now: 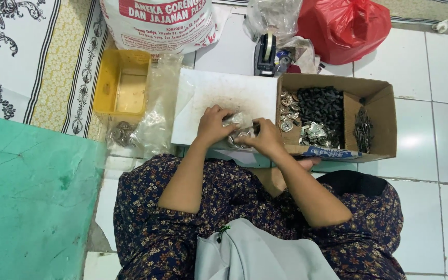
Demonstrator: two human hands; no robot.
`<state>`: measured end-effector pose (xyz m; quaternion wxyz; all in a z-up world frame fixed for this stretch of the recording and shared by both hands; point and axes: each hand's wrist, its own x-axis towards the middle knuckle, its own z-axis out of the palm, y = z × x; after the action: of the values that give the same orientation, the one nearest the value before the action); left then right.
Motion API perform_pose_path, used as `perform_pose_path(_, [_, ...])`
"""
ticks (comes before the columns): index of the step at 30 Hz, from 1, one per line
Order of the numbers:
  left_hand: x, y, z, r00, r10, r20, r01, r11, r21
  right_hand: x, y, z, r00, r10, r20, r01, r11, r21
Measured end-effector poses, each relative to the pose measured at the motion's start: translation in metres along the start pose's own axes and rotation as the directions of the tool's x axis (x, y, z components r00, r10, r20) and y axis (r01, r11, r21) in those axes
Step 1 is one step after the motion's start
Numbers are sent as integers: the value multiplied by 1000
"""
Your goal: The person sits on the floor and assembles small metal components by hand. They pick up circular metal pieces and fasteners from a cardboard box, attach them together, and place the assembled units into a small plastic bag on a white tray.
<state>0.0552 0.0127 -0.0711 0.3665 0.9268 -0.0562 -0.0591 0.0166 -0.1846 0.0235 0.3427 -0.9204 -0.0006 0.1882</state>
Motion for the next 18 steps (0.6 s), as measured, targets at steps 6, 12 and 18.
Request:
perform_pose_path(6, [-3, -2, 3, 998, -7, 62, 20, 978, -208, -6, -2, 5, 999, -37, 32, 41, 993, -111])
perform_pose_path(12, [-10, 12, -11, 999, 29, -30, -40, 830, -556, 9, 20, 29, 999, -43, 1, 43, 993, 106])
perform_pose_path(18, [-8, 13, -13, 912, 147, -384, -297, 881, -369, 46, 34, 17, 850, -384, -361, 377, 922, -94])
